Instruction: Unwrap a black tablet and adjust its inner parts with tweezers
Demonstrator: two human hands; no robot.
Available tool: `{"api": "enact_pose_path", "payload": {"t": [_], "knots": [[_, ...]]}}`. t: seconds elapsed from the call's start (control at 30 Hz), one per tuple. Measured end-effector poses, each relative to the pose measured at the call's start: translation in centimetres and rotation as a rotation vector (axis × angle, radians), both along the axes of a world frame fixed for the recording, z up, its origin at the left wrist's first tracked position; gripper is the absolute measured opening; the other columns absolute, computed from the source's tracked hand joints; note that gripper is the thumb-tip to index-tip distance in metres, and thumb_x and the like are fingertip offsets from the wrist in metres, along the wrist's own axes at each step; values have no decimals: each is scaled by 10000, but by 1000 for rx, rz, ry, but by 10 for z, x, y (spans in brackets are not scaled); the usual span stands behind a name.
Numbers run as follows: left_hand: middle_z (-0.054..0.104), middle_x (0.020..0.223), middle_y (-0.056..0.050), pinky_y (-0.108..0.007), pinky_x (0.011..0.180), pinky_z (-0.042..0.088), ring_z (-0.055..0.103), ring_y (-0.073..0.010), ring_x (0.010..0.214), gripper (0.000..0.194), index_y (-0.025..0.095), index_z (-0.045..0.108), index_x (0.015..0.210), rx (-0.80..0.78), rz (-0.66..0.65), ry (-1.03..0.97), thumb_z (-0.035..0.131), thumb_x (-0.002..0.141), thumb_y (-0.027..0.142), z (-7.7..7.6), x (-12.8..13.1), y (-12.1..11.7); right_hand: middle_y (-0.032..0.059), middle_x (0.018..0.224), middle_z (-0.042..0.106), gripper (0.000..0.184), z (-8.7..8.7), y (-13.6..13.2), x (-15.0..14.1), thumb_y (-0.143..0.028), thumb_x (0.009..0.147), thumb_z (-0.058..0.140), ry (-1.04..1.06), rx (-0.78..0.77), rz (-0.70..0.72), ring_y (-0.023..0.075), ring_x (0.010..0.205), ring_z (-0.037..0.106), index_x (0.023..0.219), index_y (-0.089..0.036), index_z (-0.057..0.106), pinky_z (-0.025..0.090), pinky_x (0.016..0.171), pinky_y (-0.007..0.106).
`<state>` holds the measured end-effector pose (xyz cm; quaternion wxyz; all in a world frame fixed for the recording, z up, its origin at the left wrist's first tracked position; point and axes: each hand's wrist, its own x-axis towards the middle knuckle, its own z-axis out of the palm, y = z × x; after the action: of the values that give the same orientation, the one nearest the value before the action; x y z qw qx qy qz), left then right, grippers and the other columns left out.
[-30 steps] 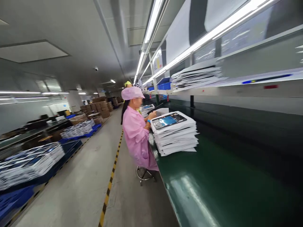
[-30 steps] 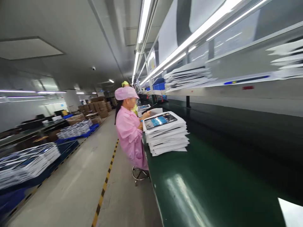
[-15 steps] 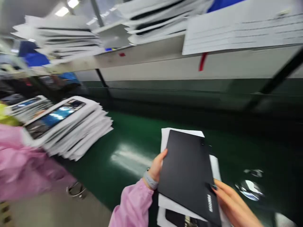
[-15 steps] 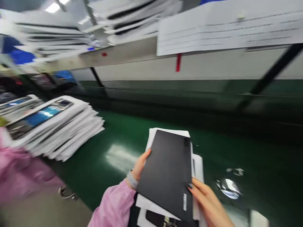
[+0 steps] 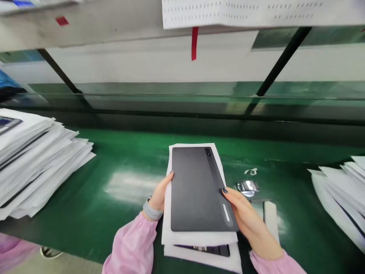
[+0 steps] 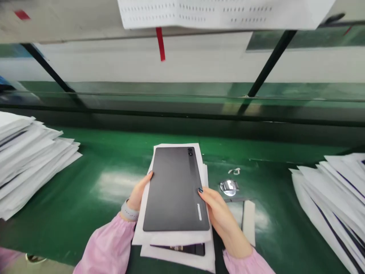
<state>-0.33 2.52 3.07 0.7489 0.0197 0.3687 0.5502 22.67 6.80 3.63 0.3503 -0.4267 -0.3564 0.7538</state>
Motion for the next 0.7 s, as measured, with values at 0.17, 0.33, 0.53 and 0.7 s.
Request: {"api": "enact_pose_path", "payload": {"t": [0.17,0.33,0.53,0.7], "knots": [[757,730,-114,-265,636,550,714,-196,635,278,41,728,846,-115,-8,13,487,935,147,0,-3,2,7,566,669,446,-1,-2,-5,-640,574,876,-84,3,-40,168,489,556,629,-219,740,442,478,271],[759,742,-121,-299,641,567,721,-224,657,286,48,721,863,-152,-16,13,460,896,160,2,-7,5,0,534,573,505,-3,-2,-1,-675,654,808,-46,54,-38,188,553,534,537,-222,618,448,563,303],[733,658,-77,-297,695,568,686,-197,574,307,52,720,923,-173,2,14,441,877,171,6,-8,9,-39,481,417,456,-1,1,5,-526,660,840,98,92,-65,150,472,347,501,-242,521,299,474,286],[734,674,-126,-282,603,553,709,-217,599,336,24,711,872,-208,21,-5,414,894,181,8,-8,9,-47,505,450,422,0,2,5,-476,647,846,185,48,-99,155,482,401,529,-245,512,348,502,288]]}}
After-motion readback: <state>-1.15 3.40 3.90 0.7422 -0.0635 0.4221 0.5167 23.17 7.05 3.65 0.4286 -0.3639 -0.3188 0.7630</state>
